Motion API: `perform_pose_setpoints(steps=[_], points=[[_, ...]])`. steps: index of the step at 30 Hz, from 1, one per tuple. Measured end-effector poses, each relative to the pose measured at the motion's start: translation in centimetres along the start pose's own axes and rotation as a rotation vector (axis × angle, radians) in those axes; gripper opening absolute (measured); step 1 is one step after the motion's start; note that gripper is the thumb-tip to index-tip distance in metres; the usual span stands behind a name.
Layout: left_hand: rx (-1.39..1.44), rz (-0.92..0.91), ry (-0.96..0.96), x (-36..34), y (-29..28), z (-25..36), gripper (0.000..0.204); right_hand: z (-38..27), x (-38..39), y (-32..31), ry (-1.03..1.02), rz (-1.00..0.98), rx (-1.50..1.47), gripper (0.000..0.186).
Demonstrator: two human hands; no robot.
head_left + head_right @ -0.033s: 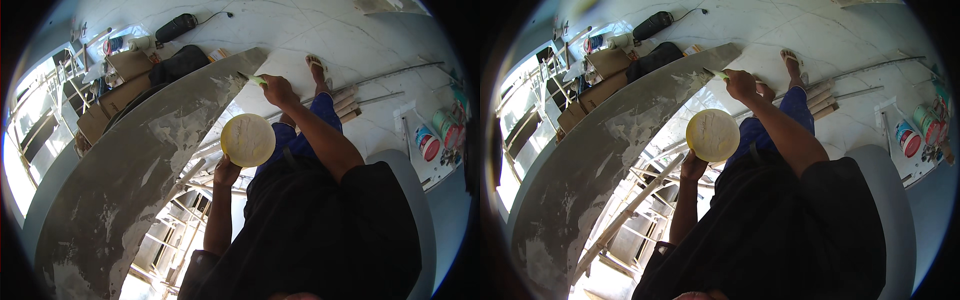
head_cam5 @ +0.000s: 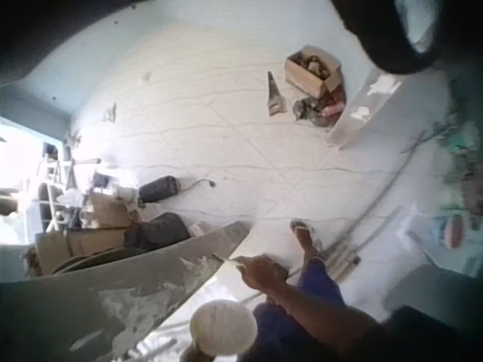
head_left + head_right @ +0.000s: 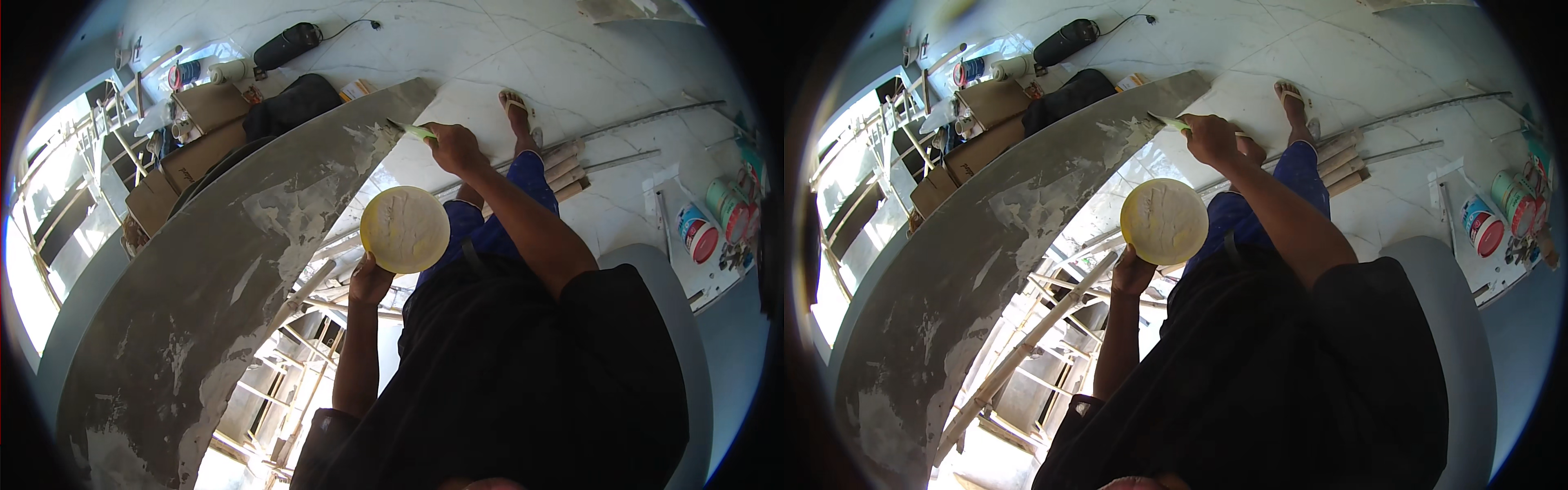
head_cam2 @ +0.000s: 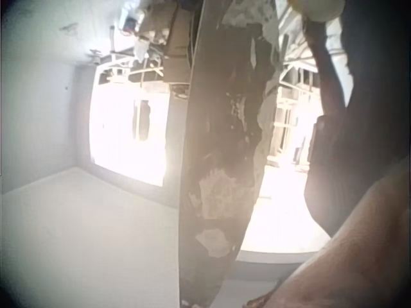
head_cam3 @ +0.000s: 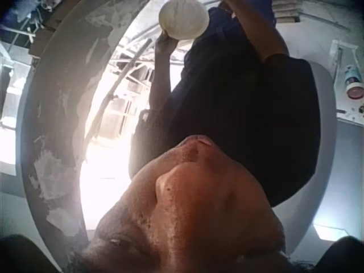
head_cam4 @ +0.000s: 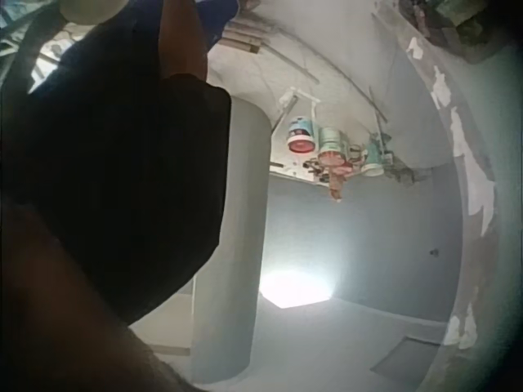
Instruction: Applying and smoothing plaster or joint compound on a curved interior structure using a hand spreader.
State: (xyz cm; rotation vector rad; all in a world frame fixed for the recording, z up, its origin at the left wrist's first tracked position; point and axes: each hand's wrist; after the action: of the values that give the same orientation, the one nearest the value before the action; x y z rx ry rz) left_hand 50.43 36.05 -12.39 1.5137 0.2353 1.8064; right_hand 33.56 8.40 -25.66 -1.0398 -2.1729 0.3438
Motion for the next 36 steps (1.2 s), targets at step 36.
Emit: perform_pose_setpoints(steps=[36], points=[[-0.039,-0.011,0.02,1.4,-1.5,0.9,0.069,13.4,-2.2,12.5,0.933,0.182,-1.482,0.033]])
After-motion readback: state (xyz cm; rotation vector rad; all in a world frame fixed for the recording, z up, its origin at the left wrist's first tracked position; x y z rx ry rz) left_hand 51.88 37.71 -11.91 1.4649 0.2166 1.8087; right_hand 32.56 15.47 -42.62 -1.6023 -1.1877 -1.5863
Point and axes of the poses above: each hand's wrist, its own x-axis away from the middle knuckle, its own y-axis out of the palm, z = x × y, and after that the axes turned 6 degrees about y, right-handed
